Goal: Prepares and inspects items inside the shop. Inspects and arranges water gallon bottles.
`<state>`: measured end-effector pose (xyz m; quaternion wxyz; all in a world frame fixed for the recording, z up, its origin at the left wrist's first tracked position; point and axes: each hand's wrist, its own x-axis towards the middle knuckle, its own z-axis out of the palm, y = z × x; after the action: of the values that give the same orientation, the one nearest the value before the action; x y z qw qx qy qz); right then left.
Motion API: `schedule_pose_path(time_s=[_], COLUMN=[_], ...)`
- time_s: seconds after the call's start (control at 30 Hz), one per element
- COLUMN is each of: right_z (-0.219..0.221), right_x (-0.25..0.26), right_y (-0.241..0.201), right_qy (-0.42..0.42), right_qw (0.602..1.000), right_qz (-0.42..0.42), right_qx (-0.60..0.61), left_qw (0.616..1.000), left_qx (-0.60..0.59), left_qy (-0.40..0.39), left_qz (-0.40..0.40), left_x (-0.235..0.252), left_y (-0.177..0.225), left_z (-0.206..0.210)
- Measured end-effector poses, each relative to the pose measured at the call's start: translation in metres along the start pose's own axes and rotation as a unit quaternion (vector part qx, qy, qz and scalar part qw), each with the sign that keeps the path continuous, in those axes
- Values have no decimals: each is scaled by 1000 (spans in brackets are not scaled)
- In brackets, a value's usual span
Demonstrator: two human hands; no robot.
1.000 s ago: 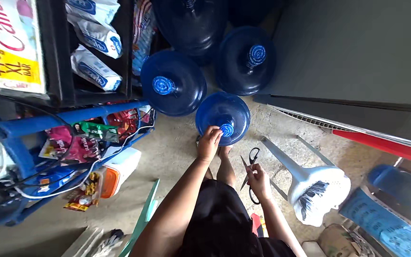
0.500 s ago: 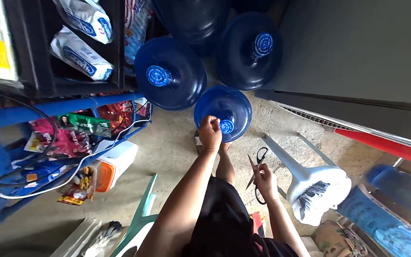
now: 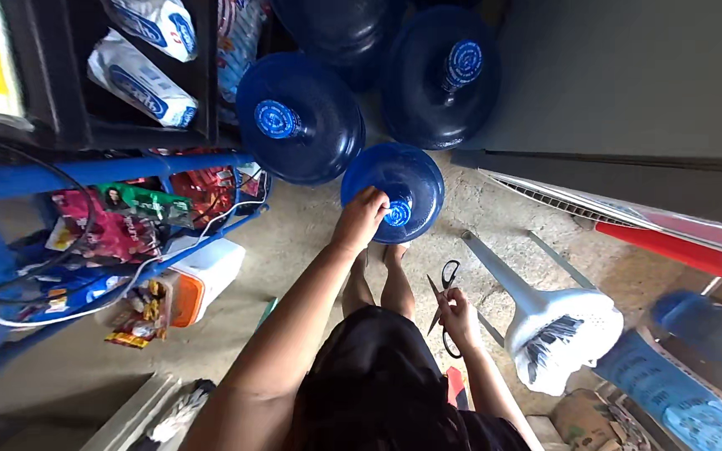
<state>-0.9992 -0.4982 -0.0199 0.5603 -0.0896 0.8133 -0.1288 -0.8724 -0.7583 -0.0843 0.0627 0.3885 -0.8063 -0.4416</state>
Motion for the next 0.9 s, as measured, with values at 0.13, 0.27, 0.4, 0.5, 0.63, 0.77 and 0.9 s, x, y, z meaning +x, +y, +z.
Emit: schedule_pose_path(time_s=[0.13, 0.27, 0.4, 0.5, 0.63, 0.77, 0.9], right_z=[-1, -5, -8, -10, -9, -6, -2], right_x=[3, 4, 5, 9, 9, 7, 11], right_y=[8, 10, 5, 0, -6, -10, -9], right_qy=[-6, -2, -1, 8, 8, -7, -9], right_qw=[1000, 1000, 999, 999, 1000, 999, 999], right_qz=[2, 15, 21, 19, 21, 15, 14], right_qx=[-19, -27, -33, -33, -20, -30, -32], left_qw=[986, 1000, 965, 947, 938, 910, 894], left_qx=[133, 19, -124, -155, -110, -157, -308], left_qy=[-29, 19, 115, 139, 30, 30, 31], left_qz=[95, -9, -202, -244, -326, -382, -325], left_x=[-3, -4, 1, 28, 36, 31, 50], left_y=[-3, 3, 8, 14, -10, -27, -10], left_z=[0, 12, 16, 17, 7, -3, -8])
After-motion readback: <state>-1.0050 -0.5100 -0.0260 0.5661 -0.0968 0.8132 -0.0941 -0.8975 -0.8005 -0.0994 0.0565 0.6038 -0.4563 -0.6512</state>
